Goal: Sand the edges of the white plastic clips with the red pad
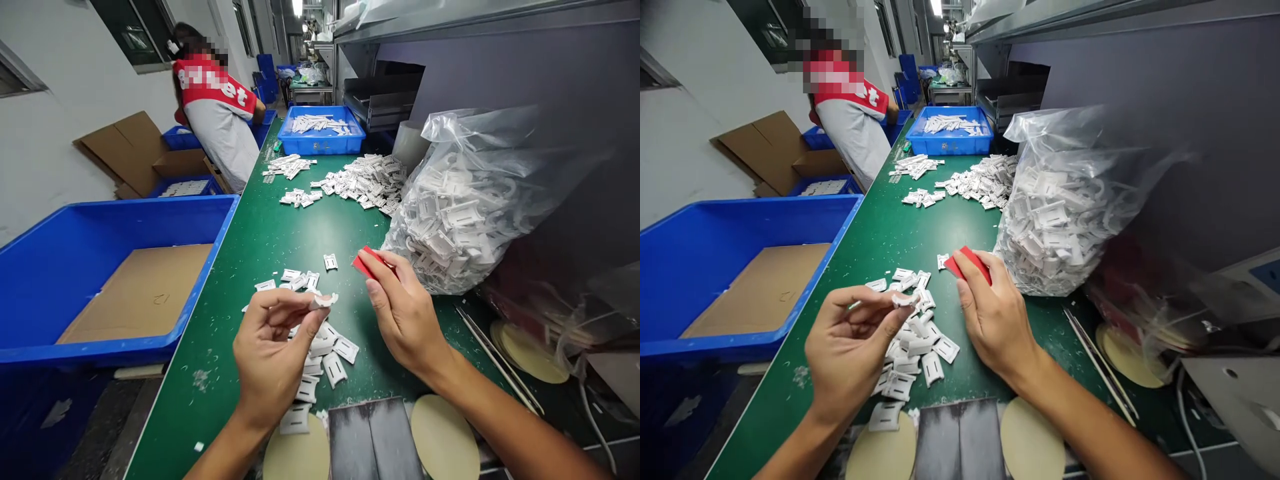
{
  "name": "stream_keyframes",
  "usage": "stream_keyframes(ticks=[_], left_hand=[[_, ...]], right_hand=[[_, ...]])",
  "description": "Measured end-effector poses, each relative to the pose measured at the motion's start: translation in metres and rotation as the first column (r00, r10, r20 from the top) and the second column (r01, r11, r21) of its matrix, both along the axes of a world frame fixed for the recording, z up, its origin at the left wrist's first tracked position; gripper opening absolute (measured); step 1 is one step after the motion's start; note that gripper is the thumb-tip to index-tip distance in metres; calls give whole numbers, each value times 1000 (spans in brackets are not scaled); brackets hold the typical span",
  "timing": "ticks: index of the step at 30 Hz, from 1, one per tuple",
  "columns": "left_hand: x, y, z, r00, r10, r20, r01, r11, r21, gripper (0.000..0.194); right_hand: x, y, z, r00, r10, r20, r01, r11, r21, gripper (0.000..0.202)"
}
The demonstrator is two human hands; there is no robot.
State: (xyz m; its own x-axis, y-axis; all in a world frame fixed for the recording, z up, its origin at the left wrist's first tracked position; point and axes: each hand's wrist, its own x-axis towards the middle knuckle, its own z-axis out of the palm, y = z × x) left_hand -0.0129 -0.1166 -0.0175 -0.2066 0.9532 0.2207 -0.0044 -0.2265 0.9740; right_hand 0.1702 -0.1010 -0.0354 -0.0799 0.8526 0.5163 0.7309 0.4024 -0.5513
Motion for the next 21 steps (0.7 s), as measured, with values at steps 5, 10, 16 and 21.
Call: stream_keyframes(ticks=[5, 10, 16, 21], left_hand=[[-3, 3, 1, 1000, -23, -19, 22, 999, -48, 26], [-1, 2, 1, 998, -40, 58, 45, 995, -94, 25], [-7, 11, 0, 800, -264, 539, 468, 836, -286, 35], [-9, 15, -3, 524, -199, 828, 655, 715, -243, 24]], right_hand=[[-3, -6, 7, 984, 132, -120, -129, 991, 32, 42], [-3, -11, 8, 977, 155, -145, -145, 986, 80, 43], [-4, -16, 4, 958, 214, -190, -198, 975, 98, 49], [1, -19, -11, 972, 231, -33, -216, 946, 242, 54]])
